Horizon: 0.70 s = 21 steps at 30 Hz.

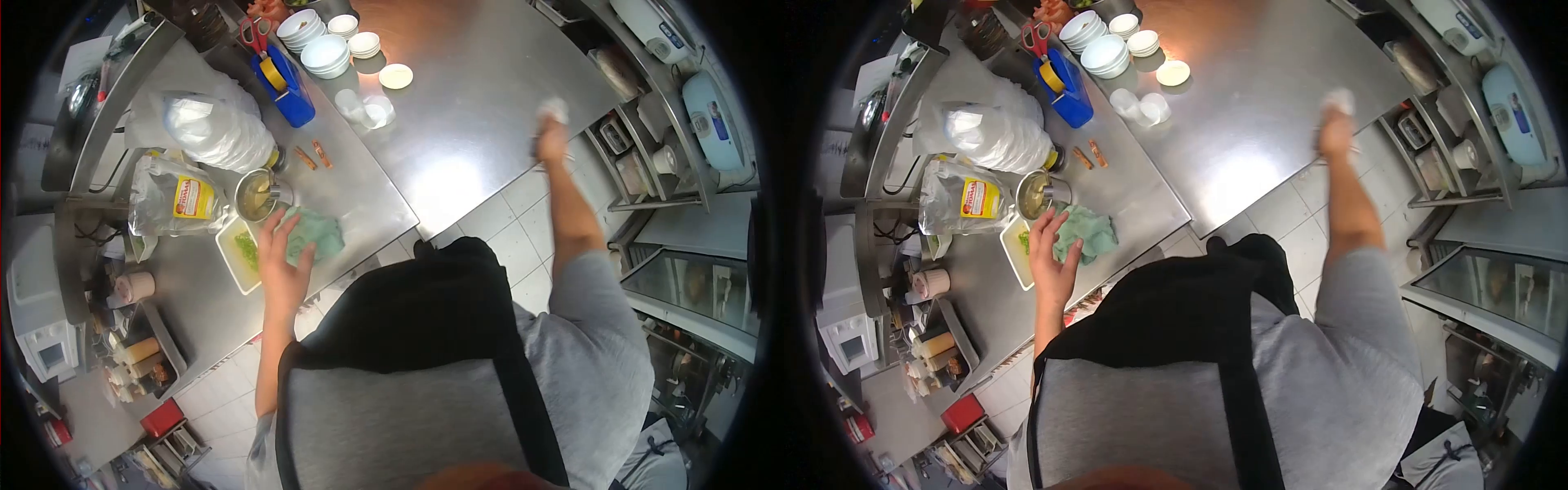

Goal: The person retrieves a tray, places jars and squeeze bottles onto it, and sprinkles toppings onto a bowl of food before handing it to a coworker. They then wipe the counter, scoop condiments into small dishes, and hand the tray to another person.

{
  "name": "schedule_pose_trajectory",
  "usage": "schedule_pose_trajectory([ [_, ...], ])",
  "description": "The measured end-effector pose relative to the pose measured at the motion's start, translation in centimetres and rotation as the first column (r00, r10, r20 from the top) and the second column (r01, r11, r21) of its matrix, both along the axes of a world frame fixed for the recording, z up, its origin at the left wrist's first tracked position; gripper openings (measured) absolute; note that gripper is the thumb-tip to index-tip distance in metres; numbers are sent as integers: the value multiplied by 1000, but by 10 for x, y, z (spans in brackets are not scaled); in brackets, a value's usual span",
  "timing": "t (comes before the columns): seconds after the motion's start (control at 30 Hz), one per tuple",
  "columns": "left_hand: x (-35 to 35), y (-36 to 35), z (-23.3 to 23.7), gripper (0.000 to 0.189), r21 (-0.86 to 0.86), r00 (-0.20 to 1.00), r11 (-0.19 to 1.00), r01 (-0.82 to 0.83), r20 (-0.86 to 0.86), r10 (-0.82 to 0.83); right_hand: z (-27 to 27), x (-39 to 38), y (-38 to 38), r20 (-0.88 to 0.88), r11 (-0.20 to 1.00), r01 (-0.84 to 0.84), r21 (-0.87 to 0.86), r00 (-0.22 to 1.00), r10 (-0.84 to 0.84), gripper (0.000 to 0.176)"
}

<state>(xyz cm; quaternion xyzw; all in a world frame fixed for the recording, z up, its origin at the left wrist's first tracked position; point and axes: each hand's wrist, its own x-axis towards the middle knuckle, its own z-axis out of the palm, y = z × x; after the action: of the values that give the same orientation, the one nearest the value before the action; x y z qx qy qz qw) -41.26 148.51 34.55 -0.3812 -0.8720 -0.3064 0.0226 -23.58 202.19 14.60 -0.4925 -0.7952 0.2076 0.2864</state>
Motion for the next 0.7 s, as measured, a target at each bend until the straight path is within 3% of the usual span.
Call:
schedule_pose_trajectory([
  [0.03,-5,7,0,49,14,999,999,44,-31,-44,-7,35,70,447,996,-17,90,894,-25,34],
  [0.07,-10,15,2,49,24,995,996,83,-62,-81,2,60,95,384,941,-11,339,914,-128,28],
  [0.13,-21,51,10,51,83,989,986,146,-35,-144,52,50,80,-45,944,197,263,980,-192,27],
  [0.2,-37,105,19,57,84,980,976,200,-8,-200,94,28,29,-123,916,-86,392,982,145,31],
  [0.23,-47,138,20,62,54,974,973,226,9,-227,118,14,-16,-113,965,-187,184,971,210,34],
  [0.27,-59,173,13,68,-1,969,969,246,10,-246,104,1,-43,-212,942,-323,91,918,336,34],
  [0.3,-72,209,2,74,-54,964,962,266,12,-266,109,-18,-87,-101,938,-346,-3,934,343,36],
  [0.33,-84,245,-11,79,-129,967,959,252,-1,-255,85,-30,-109,-60,815,-562,145,817,574,40],
  [0.4,-107,300,-44,86,-308,981,934,181,-17,-195,42,-62,-147,-85,564,-820,103,557,826,47],
  [0.47,-129,344,-72,91,-504,994,861,70,-41,-105,50,-77,-163,230,434,-900,22,427,874,55],
  [0.6,-156,377,-93,85,-537,997,842,45,79,-2,56,-96,-117,223,239,-970,38,241,944,53],
  [0.7,-169,386,-102,76,-512,985,856,66,173,27,39,-119,-89,72,180,-980,90,186,980,53],
])
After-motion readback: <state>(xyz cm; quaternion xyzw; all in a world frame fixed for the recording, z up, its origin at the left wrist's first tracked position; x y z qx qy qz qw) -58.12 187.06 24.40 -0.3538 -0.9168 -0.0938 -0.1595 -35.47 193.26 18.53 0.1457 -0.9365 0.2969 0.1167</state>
